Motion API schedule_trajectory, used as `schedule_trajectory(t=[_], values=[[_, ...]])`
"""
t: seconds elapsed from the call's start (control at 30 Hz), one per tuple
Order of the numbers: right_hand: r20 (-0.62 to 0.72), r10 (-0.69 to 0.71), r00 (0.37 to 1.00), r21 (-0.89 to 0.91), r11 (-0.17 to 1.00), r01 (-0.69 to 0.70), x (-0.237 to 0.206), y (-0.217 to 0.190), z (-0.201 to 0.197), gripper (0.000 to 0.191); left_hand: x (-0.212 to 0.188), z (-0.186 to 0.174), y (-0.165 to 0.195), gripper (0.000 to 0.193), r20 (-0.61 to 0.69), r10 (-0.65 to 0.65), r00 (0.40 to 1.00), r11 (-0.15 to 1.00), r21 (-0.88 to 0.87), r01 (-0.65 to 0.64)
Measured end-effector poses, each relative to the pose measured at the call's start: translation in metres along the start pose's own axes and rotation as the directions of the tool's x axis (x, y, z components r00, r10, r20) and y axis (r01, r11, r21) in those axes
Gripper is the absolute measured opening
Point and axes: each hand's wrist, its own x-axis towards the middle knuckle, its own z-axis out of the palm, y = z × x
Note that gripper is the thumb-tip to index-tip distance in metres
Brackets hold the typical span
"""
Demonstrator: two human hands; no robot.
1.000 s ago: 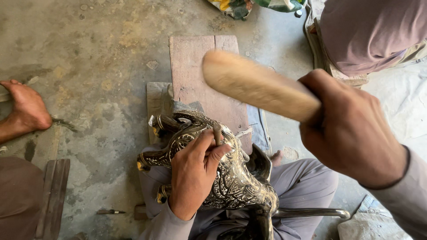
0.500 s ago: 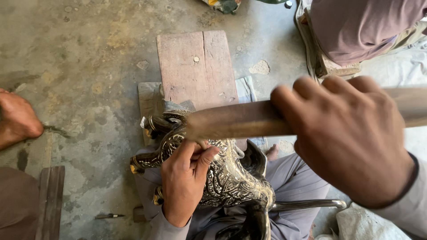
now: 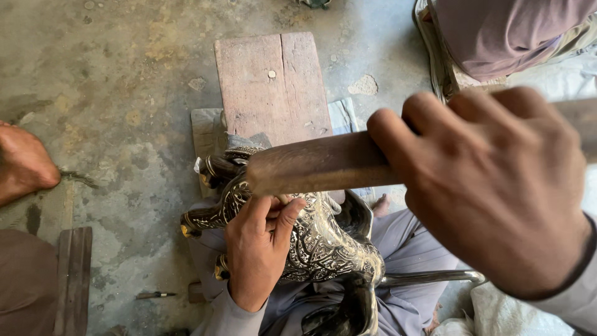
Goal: The person sits on the floor holding a chisel against an ornate brass animal figurine resting on their lap and strikes the chisel with a wooden mallet to emboss decorative patterns into the metal, repositioning the chisel across different areas of the figurine's body.
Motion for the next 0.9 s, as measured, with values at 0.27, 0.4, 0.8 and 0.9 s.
schedule_trajectory(t=[0.27,0.4,0.8,0.9], values=[[-0.305,-0.014,0.952,0.068,0.997,0.036,0.002,-0.007,-0.011,0.026,-0.005,0.000,-0.005,0.023,0.024,-0.075,0.997,0.996,-0.051,0.076],[-0.113,0.011,0.994,0.126,0.992,0.003,0.013,-0.011,-0.013,0.018,-0.007,0.004,-0.013,0.023,0.001,-0.004,1.000,1.000,-0.002,0.004],[-0.118,0.019,0.993,0.217,0.976,0.007,0.014,-0.012,-0.005,0.024,-0.009,0.001,-0.015,0.018,0.022,0.067,0.997,0.996,0.051,-0.068],[-0.184,0.023,0.983,0.254,0.967,0.025,0.009,-0.009,0.000,0.027,-0.010,0.001,-0.017,0.020,0.005,0.111,0.994,0.994,0.001,-0.111]])
